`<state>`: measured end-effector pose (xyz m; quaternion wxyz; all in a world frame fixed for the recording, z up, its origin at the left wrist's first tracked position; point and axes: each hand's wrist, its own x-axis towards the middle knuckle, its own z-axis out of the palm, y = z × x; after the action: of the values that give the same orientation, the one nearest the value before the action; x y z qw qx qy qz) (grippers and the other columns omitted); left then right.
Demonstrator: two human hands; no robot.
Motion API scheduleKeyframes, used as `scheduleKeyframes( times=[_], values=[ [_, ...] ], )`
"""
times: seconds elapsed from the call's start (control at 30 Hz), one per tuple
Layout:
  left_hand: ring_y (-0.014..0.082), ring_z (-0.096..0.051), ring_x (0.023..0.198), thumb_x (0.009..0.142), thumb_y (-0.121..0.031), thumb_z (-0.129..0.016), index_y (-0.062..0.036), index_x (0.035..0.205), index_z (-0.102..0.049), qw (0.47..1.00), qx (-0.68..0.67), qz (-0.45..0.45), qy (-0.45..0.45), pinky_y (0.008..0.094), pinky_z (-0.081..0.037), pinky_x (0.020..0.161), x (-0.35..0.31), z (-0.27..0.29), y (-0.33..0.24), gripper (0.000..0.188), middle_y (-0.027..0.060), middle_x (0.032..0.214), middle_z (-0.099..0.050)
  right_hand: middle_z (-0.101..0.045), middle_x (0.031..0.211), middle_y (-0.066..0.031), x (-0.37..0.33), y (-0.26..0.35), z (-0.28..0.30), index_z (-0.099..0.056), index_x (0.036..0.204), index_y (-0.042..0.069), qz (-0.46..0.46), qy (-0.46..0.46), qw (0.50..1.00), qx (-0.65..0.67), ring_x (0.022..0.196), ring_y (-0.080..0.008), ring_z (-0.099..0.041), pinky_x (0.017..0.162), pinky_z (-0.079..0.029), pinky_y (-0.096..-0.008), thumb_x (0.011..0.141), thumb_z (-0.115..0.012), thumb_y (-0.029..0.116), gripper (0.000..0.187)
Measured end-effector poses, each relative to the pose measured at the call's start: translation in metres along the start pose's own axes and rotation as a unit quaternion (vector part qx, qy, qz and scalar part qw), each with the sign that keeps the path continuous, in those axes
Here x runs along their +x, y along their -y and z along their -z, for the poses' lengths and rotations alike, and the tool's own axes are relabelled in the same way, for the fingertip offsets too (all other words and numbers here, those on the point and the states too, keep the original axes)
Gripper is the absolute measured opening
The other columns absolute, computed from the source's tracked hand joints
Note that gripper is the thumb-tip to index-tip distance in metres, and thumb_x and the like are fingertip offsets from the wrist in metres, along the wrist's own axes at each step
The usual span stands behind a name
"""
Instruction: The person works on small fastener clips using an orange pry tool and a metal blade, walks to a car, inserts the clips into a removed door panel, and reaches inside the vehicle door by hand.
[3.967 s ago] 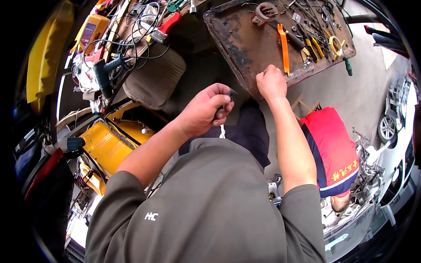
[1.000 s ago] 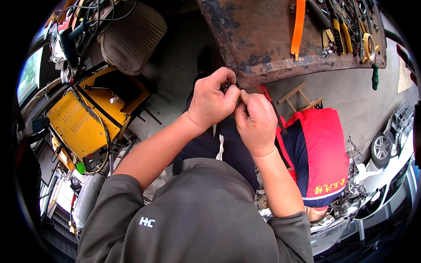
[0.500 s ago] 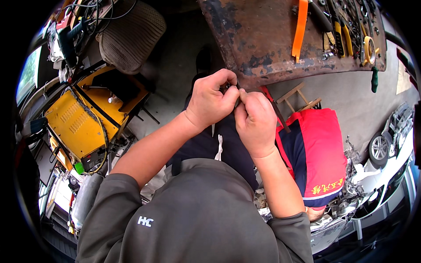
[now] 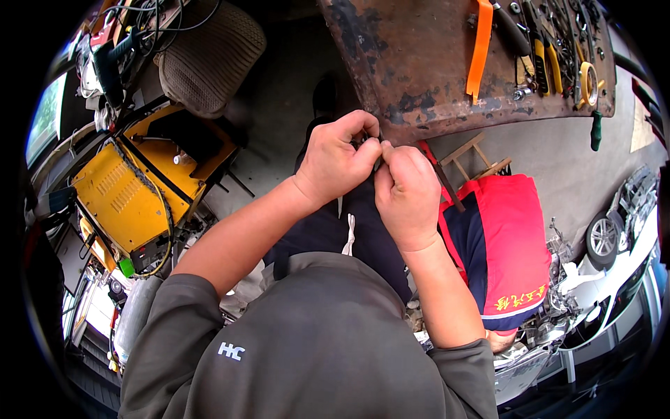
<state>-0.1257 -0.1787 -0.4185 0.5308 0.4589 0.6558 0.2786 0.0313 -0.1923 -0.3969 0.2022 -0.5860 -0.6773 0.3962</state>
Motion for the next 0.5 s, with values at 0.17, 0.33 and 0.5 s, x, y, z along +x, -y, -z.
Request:
scheduleKeyframes(
  times=[0.17,0.33,0.5],
  values=[
    [0.0181,-0.066,0.059,0.085,-0.007,-0.069,-0.0021,0.091,-0.069,1.000,0.011,-0.008,-0.008,0.0310,-0.052,0.058,-0.002,0.003,-0.001,0.008,0.0120,0.074,-0.070,-0.068,0.094,-0.0121,-0.002,0.001,-0.005,-0.072,0.109,0.001,0.006,-0.011,1.000,0.001,0.086,-0.0328,-0.067,0.077,-0.055,-0.0431,0.084,-0.071,-0.004,0.026],
    [0.0150,-0.067,0.063,0.084,-0.004,-0.068,-0.0009,0.092,-0.069,0.998,-0.024,0.016,-0.052,0.0296,-0.053,0.061,-0.008,-0.005,0.000,0.009,0.0107,0.072,-0.069,-0.070,0.097,-0.0116,-0.017,-0.001,-0.007,-0.073,0.112,0.002,0.021,-0.049,0.999,-0.010,0.089,-0.0313,-0.069,0.079,-0.057,-0.0414,0.083,-0.074,-0.004,0.029],
    [0.0110,-0.064,0.067,0.084,-0.001,-0.067,-0.0003,0.093,-0.068,0.998,-0.020,0.037,-0.035,0.0271,-0.053,0.065,-0.010,-0.007,-0.002,0.010,0.0063,0.075,-0.068,-0.071,0.098,-0.0118,-0.020,-0.003,-0.001,-0.074,0.108,0.002,0.041,-0.063,0.997,-0.015,0.089,-0.0310,-0.069,0.079,-0.057,-0.0407,0.082,-0.075,-0.005,0.028]
  ],
)
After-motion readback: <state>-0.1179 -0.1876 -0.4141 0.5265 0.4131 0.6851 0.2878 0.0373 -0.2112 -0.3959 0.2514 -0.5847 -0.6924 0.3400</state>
